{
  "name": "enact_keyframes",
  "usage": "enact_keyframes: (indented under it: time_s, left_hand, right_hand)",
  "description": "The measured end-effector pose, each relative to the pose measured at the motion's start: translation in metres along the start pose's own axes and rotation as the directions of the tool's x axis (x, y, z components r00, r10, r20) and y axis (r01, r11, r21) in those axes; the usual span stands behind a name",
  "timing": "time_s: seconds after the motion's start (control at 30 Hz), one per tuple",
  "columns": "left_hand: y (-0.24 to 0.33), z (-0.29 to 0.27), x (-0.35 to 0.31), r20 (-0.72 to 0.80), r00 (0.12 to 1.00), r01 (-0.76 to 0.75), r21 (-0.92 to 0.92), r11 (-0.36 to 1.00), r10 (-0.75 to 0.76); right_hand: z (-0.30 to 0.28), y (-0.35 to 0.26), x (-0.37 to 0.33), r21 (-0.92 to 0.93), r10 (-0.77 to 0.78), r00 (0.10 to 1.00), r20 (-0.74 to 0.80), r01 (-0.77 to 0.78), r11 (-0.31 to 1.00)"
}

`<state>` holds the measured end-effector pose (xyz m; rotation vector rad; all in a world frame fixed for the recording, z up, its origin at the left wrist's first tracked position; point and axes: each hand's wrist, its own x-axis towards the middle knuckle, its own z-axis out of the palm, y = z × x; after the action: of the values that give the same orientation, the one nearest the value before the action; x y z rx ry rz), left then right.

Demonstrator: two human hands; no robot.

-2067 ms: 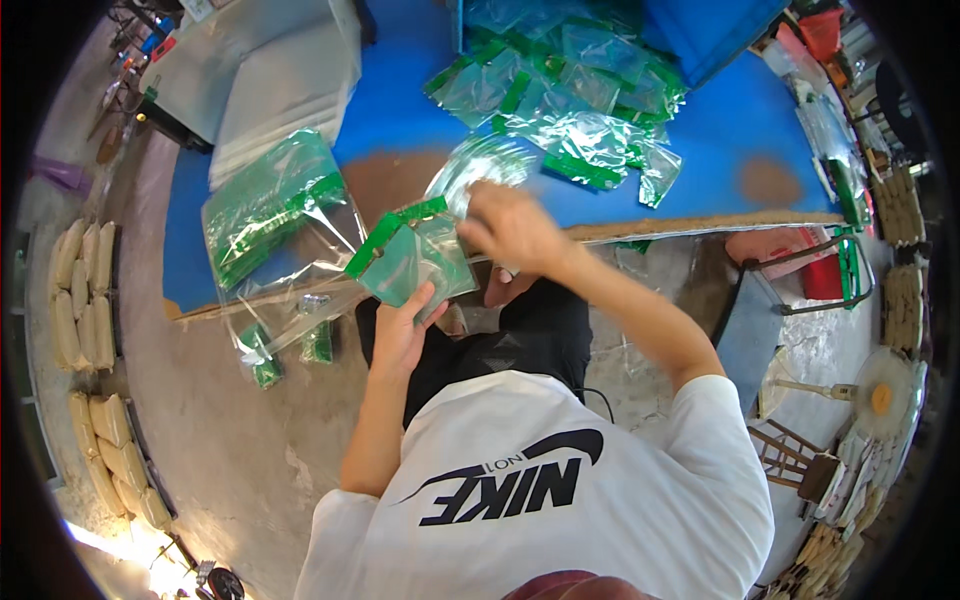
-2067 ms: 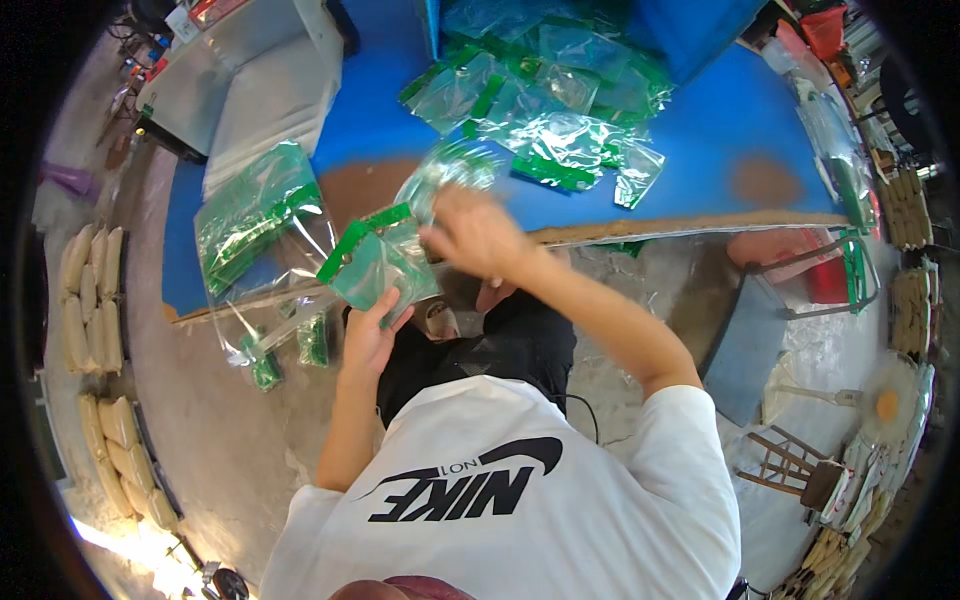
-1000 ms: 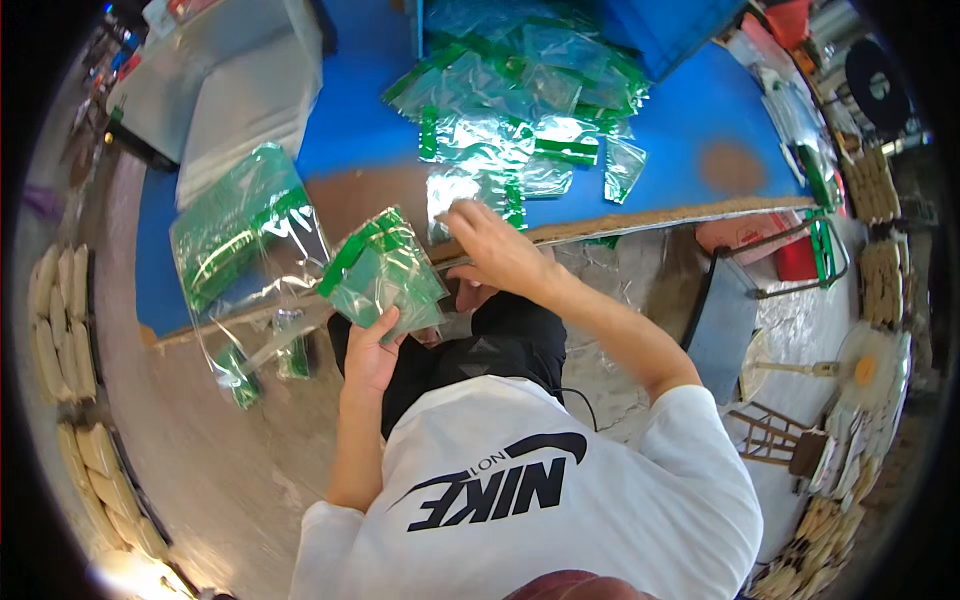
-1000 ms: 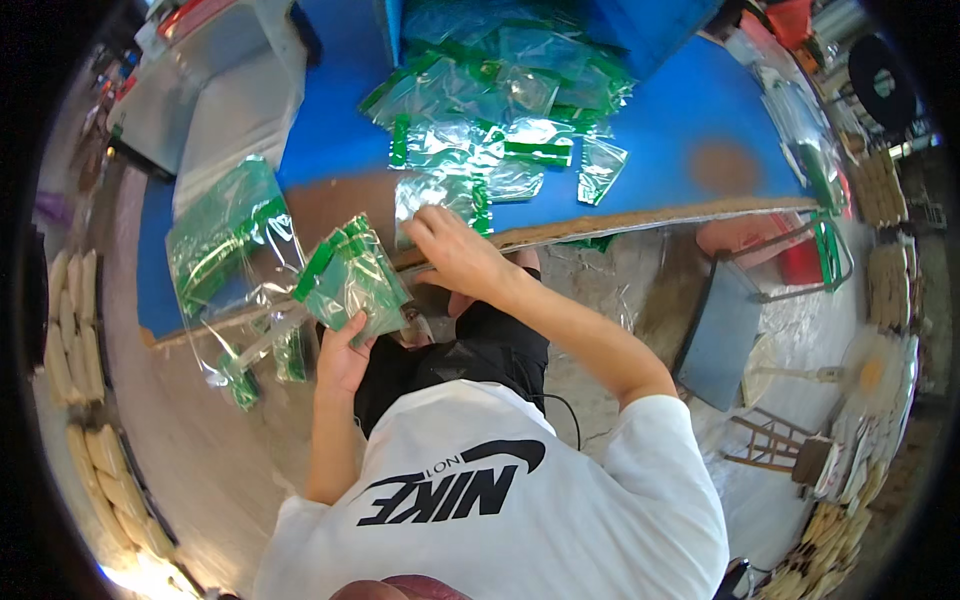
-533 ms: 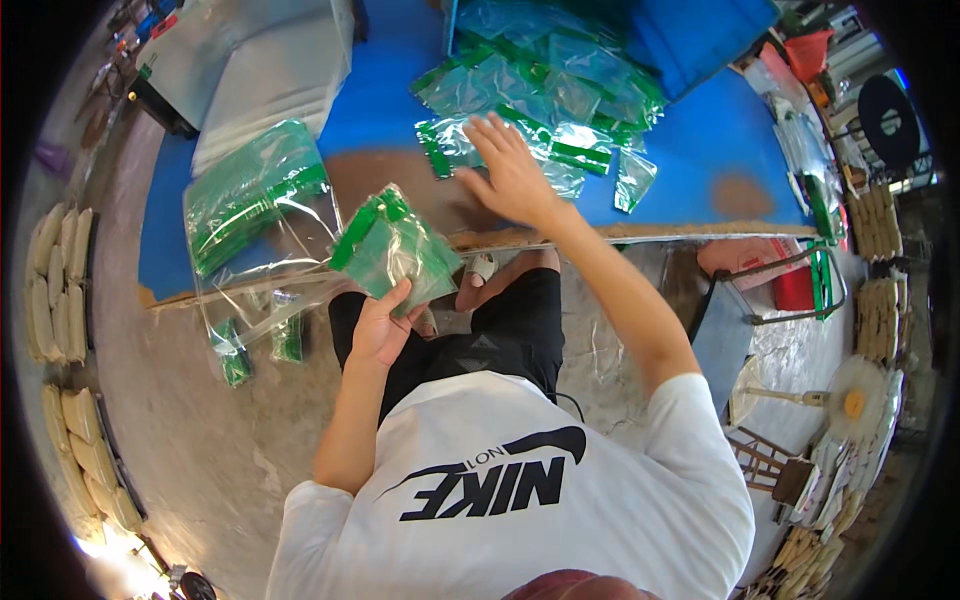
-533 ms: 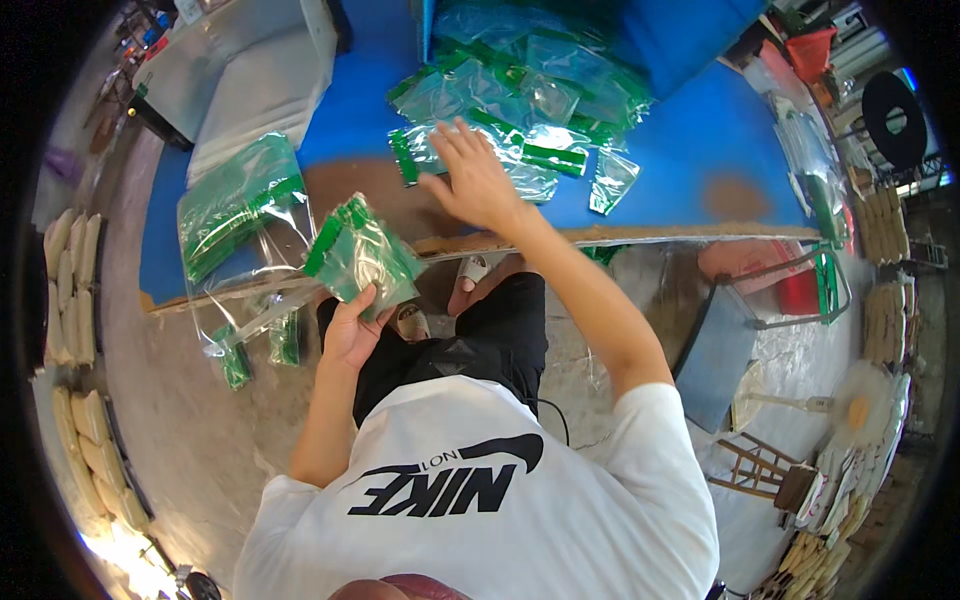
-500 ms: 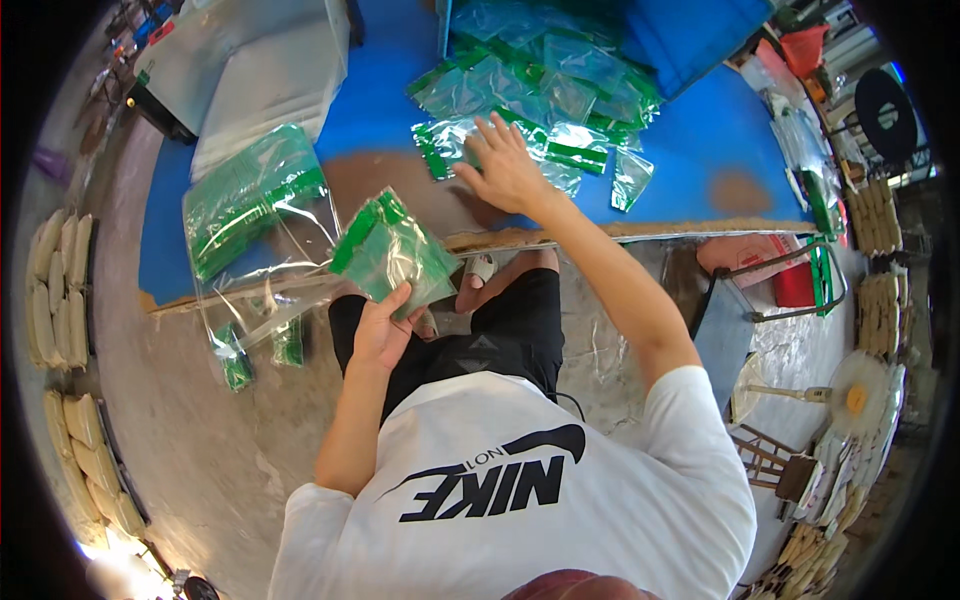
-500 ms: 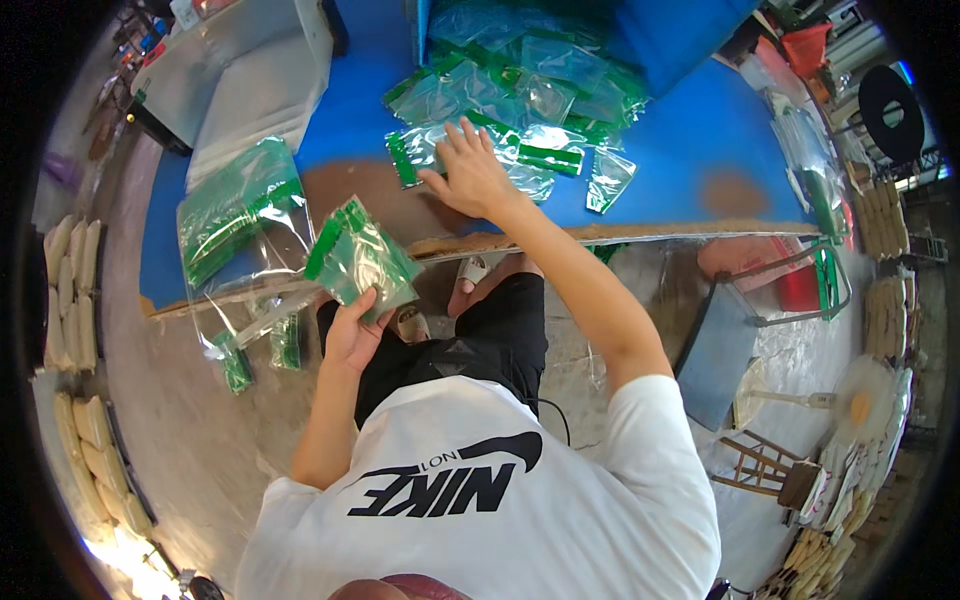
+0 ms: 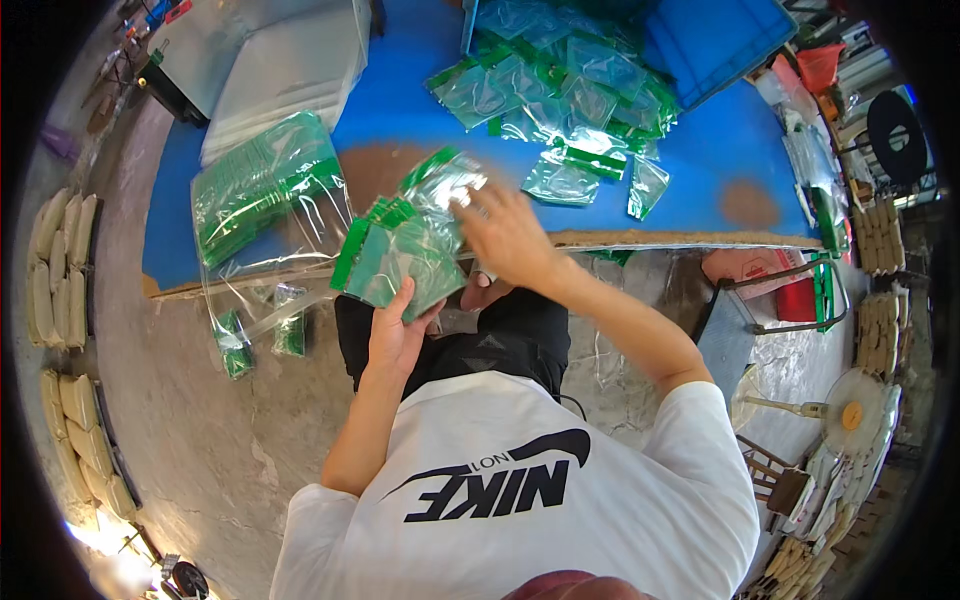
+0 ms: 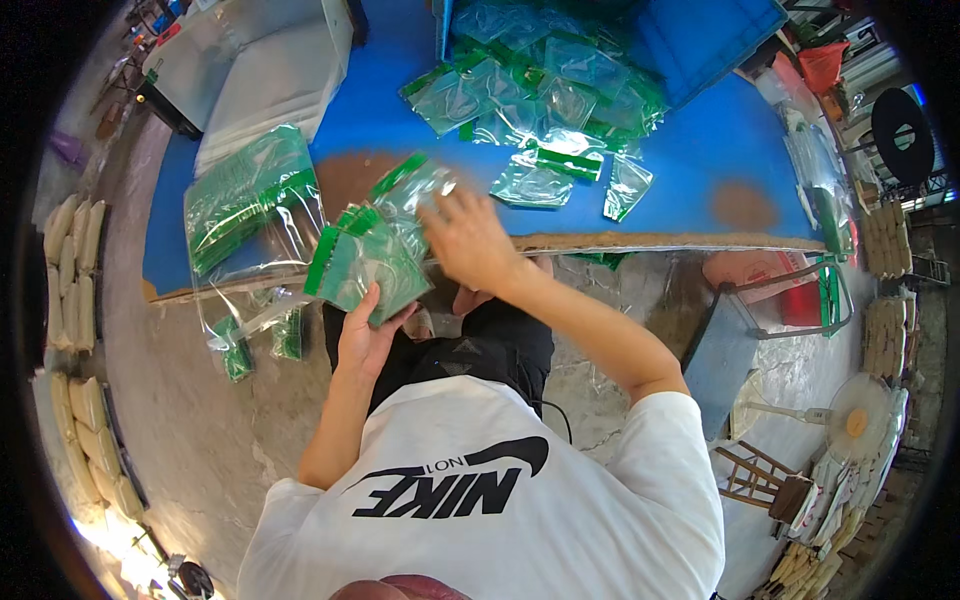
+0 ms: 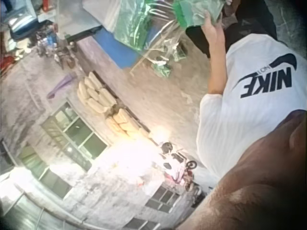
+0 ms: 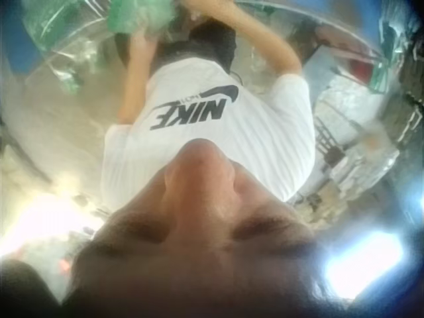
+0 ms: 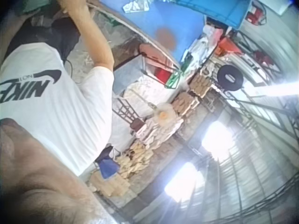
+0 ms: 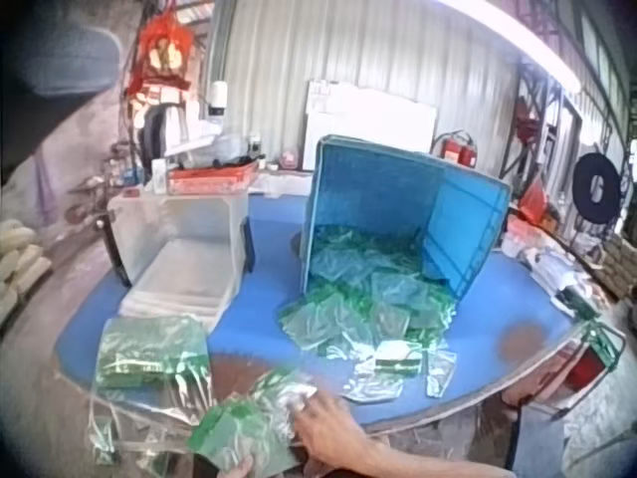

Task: Counting small green packets and putting them into a larger plastic bag.

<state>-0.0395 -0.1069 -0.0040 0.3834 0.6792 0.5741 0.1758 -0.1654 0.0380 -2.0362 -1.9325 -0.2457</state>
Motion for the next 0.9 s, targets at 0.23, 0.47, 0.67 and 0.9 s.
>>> enact_keyframes:
  time_s: [0.23,0.47,0.67,0.9]
  left_hand:
    - [-0.013,-0.009,0.003,0.019,1.000,0.014,0.025,1.000,-0.015]
    - [-0.001,-0.030,-0.011,0.027,0.999,-0.027,-0.183,0.983,0.032]
    - [0.007,-0.014,-0.004,-0.025,0.989,-0.150,-0.131,0.980,0.148]
    - [-0.002,-0.024,-0.007,0.022,0.999,-0.025,-0.131,0.991,0.029]
  right_hand:
    - [0.016,0.070,0.067,0.307,0.175,0.922,-0.346,-0.065,0.949]
    - [0.039,0.039,0.041,0.114,-0.015,0.995,0.095,0.004,0.993]
    - [-0.005,-0.010,0.000,0.183,-0.191,0.969,0.154,0.162,0.970]
    - [0.006,0.044,0.006,0.095,-0.086,0.996,-0.005,0.087,0.992]
